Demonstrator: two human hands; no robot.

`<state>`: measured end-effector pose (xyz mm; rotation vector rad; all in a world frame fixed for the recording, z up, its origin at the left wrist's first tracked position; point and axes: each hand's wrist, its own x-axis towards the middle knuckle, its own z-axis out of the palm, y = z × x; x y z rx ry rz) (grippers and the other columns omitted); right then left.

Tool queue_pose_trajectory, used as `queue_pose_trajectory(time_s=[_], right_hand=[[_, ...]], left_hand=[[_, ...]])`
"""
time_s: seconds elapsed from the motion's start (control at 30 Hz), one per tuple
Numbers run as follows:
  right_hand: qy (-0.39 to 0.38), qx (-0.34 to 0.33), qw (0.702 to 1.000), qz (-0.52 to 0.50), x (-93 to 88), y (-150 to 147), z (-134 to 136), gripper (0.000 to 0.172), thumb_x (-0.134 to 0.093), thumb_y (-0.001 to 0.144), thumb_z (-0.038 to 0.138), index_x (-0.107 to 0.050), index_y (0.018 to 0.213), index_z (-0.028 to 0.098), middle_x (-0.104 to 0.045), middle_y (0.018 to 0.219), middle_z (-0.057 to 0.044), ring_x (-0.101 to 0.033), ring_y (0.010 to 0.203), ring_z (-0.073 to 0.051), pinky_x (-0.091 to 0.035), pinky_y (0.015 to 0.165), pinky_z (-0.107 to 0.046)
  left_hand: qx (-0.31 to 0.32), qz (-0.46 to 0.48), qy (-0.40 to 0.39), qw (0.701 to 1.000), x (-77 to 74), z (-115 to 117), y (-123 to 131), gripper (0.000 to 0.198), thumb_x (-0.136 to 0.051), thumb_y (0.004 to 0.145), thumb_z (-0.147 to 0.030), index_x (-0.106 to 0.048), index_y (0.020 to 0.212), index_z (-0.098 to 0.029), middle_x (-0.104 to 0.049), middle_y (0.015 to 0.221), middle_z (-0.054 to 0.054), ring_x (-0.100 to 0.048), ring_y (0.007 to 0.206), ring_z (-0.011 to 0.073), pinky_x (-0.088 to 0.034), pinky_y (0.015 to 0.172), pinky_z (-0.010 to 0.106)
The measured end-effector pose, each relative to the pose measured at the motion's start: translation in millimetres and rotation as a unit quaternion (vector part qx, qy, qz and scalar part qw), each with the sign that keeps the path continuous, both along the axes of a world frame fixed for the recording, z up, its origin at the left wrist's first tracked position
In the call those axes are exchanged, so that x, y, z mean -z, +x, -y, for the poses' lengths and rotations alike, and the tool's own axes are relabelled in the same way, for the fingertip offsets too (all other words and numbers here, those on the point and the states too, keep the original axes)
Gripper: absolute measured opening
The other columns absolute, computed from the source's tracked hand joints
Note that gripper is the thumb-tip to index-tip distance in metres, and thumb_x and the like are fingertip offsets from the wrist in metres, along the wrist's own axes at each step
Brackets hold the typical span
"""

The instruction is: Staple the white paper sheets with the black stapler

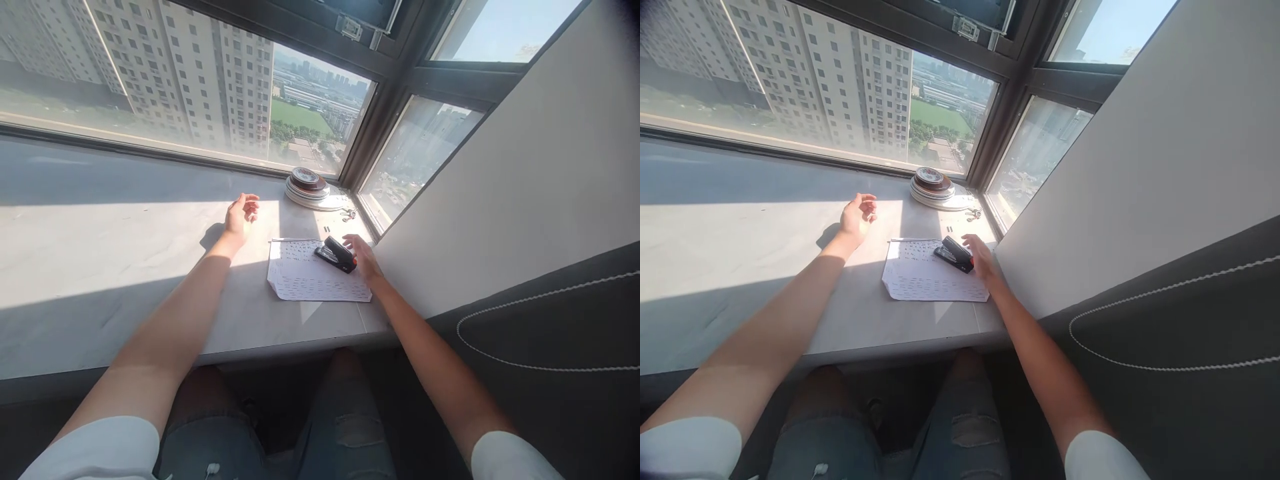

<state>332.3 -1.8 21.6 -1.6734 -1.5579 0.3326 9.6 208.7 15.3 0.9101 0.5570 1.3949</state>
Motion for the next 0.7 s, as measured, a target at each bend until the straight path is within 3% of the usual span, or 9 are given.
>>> queue_pose_trajectory(time_s=[0.07, 0.17, 0.27, 0.37, 0.53, 0.6, 0.7], right_hand=[[0.032, 0.024, 0.999, 0.018, 2.2, 18.3, -13.6, 0.045, -0.034, 0.106, 0.052, -0.066, 0.121, 0.025, -0.070, 0.121, -0.011, -0.064, 0.114, -0.028, -0.055, 0.094, -0.045], [0.026, -0.031, 0.991, 0.125, 14.4, 32.7, -43.3, 0.035, -0.049, 0.100, 0.044, -0.070, 0.120, 0.024, -0.068, 0.135, -0.012, -0.057, 0.132, -0.032, -0.049, 0.111, -0.054], [-0.020, -0.086, 0.977, 0.194, 31.7, 32.2, -72.5, 0.040, -0.051, 0.101, 0.040, -0.068, 0.132, 0.021, -0.056, 0.155, -0.014, -0.044, 0.151, -0.033, -0.038, 0.125, -0.055], [-0.070, -0.115, 0.965, 0.225, 42.5, 18.9, -93.7, 0.049, -0.046, 0.105, 0.039, -0.059, 0.147, 0.019, -0.045, 0.166, -0.013, -0.033, 0.160, -0.032, -0.031, 0.131, -0.054], [-0.091, -0.143, 0.952, 0.253, 38.4, -41.6, -120.0, 0.052, -0.036, 0.107, 0.034, -0.051, 0.154, 0.017, -0.041, 0.169, -0.015, -0.031, 0.161, -0.030, -0.027, 0.133, -0.056], [-0.073, -0.155, 0.952, 0.256, 33.3, -81.7, -130.5, 0.053, -0.036, 0.107, 0.030, -0.048, 0.156, 0.015, -0.040, 0.169, -0.016, -0.033, 0.160, -0.029, -0.030, 0.131, -0.056], [-0.046, -0.183, 0.948, 0.256, 27.3, -152.9, -143.3, 0.049, -0.037, 0.105, 0.023, -0.053, 0.151, 0.022, -0.048, 0.165, -0.010, -0.042, 0.156, -0.026, -0.038, 0.128, -0.052]], left_hand=[[0.020, 0.026, -0.018, 0.999, -3.0, 1.8, -0.9, 0.034, -0.060, 0.101, -0.046, -0.071, 0.084, -0.019, -0.060, 0.074, 0.004, -0.053, 0.060, 0.0117, -0.040, 0.051, 0.024], [0.043, 0.057, -0.041, 0.997, -8.6, 7.0, -4.0, 0.034, -0.061, 0.100, -0.047, -0.068, 0.083, -0.019, -0.058, 0.071, 0.003, -0.053, 0.057, 0.0116, -0.041, 0.050, 0.025], [0.094, 0.079, -0.053, 0.991, -13.9, 11.5, -8.6, 0.037, -0.061, 0.100, -0.047, -0.063, 0.076, -0.020, -0.052, 0.066, 0.001, -0.051, 0.054, 0.0116, -0.042, 0.051, 0.027], [0.113, 0.085, -0.055, 0.988, -17.3, 12.8, -13.4, 0.050, -0.060, 0.100, -0.046, -0.044, 0.060, -0.021, -0.038, 0.057, -0.003, -0.044, 0.048, 0.0105, -0.041, 0.050, 0.027], [0.054, 0.086, -0.042, 0.994, -23.5, 11.4, -29.7, 0.060, -0.060, 0.099, -0.043, -0.022, 0.057, -0.022, -0.020, 0.051, -0.005, -0.031, 0.044, 0.0098, -0.035, 0.046, 0.026], [0.015, 0.093, -0.025, 0.995, -30.5, 14.8, -44.6, 0.059, -0.060, 0.098, -0.041, -0.019, 0.060, -0.021, -0.018, 0.052, -0.004, -0.028, 0.046, 0.0098, -0.032, 0.045, 0.026], [-0.094, 0.098, 0.004, 0.991, -48.2, 29.6, -81.1, 0.056, -0.055, 0.097, -0.038, -0.014, 0.064, -0.019, -0.013, 0.056, -0.004, -0.020, 0.049, 0.0102, -0.028, 0.046, 0.026]])
